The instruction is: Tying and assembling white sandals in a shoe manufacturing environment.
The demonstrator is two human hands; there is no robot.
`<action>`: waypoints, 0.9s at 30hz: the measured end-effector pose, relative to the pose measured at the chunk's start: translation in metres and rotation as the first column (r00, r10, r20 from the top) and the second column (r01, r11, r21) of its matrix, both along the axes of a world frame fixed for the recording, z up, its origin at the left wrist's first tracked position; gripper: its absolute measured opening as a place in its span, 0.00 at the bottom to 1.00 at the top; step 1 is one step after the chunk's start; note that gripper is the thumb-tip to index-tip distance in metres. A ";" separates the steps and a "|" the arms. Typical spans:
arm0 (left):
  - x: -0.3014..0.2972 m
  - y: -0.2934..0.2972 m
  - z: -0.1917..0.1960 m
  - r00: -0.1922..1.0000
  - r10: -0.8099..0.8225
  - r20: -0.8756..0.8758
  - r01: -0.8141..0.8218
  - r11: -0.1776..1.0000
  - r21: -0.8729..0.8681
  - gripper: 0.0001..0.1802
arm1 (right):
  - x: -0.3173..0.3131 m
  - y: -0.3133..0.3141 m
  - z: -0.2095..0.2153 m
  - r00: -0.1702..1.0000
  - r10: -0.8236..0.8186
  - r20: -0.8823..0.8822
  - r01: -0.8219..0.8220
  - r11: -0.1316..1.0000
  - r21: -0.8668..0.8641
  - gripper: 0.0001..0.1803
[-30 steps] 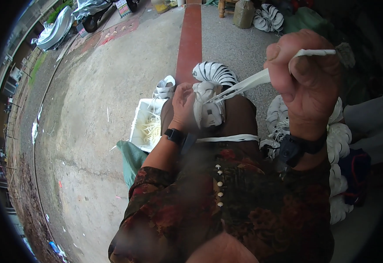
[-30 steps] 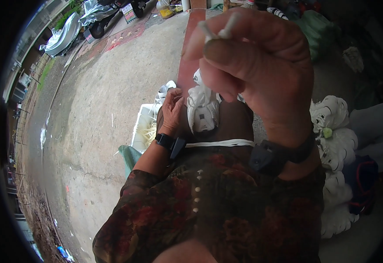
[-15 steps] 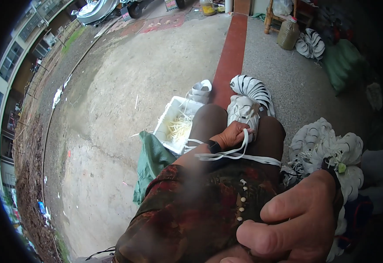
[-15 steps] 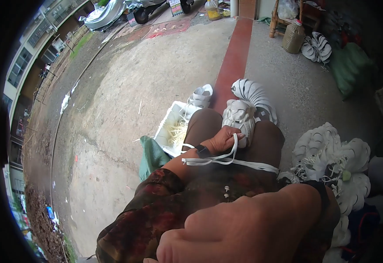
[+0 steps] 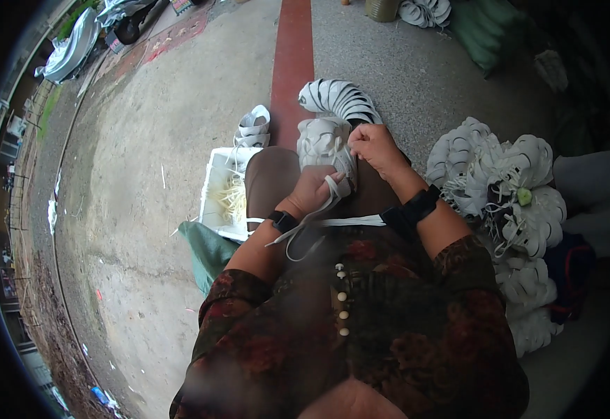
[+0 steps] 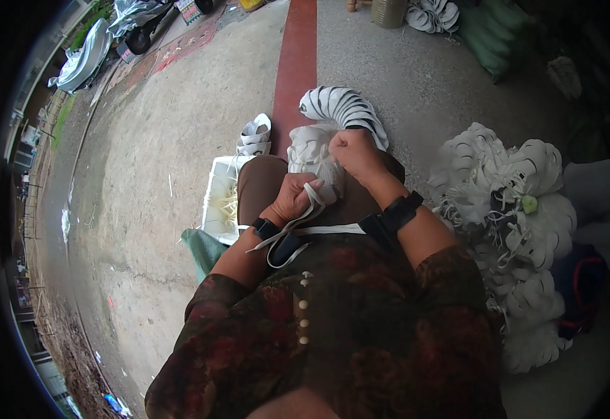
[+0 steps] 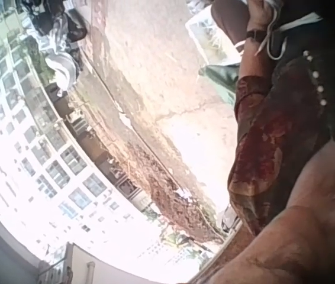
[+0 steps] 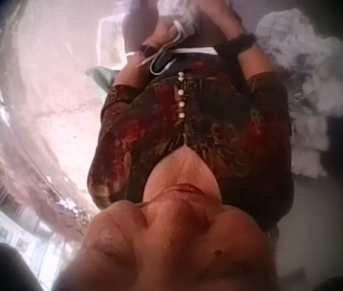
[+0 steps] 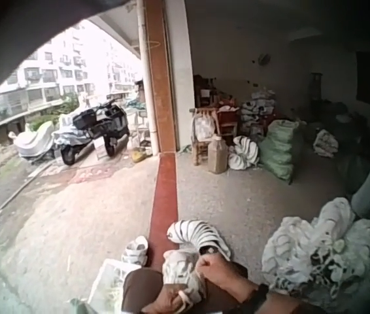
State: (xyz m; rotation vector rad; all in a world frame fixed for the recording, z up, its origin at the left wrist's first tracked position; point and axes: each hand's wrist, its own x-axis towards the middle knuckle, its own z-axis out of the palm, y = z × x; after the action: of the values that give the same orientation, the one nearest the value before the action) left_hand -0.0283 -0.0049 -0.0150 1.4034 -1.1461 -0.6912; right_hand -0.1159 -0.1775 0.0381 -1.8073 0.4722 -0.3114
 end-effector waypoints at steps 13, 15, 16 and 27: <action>-0.001 0.006 0.013 0.997 -0.017 0.073 0.015 1.000 0.027 0.16 | 0.037 0.028 -0.069 0.971 -0.235 0.036 0.237 0.947 -0.216 0.10; -0.001 0.005 0.010 0.999 -0.011 0.042 0.010 1.000 0.012 0.16 | 0.030 0.021 -0.066 0.985 -0.169 0.041 0.171 0.984 -0.048 0.09; -0.001 0.005 0.009 1.000 -0.003 0.012 0.003 1.000 -0.003 0.16 | 0.026 0.018 -0.062 0.994 -0.098 0.042 0.088 0.975 0.205 0.08; -0.003 0.004 0.011 0.998 -0.001 0.055 0.001 1.000 -0.002 0.18 | 0.020 0.009 -0.060 0.995 -0.062 0.082 0.071 0.992 -0.103 0.06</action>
State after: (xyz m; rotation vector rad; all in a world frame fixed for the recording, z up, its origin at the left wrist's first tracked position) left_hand -0.0315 -0.0010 -0.0040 1.4281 -1.1900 -0.6559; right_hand -0.0959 -0.1687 -0.0216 -1.8775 0.4686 -0.4597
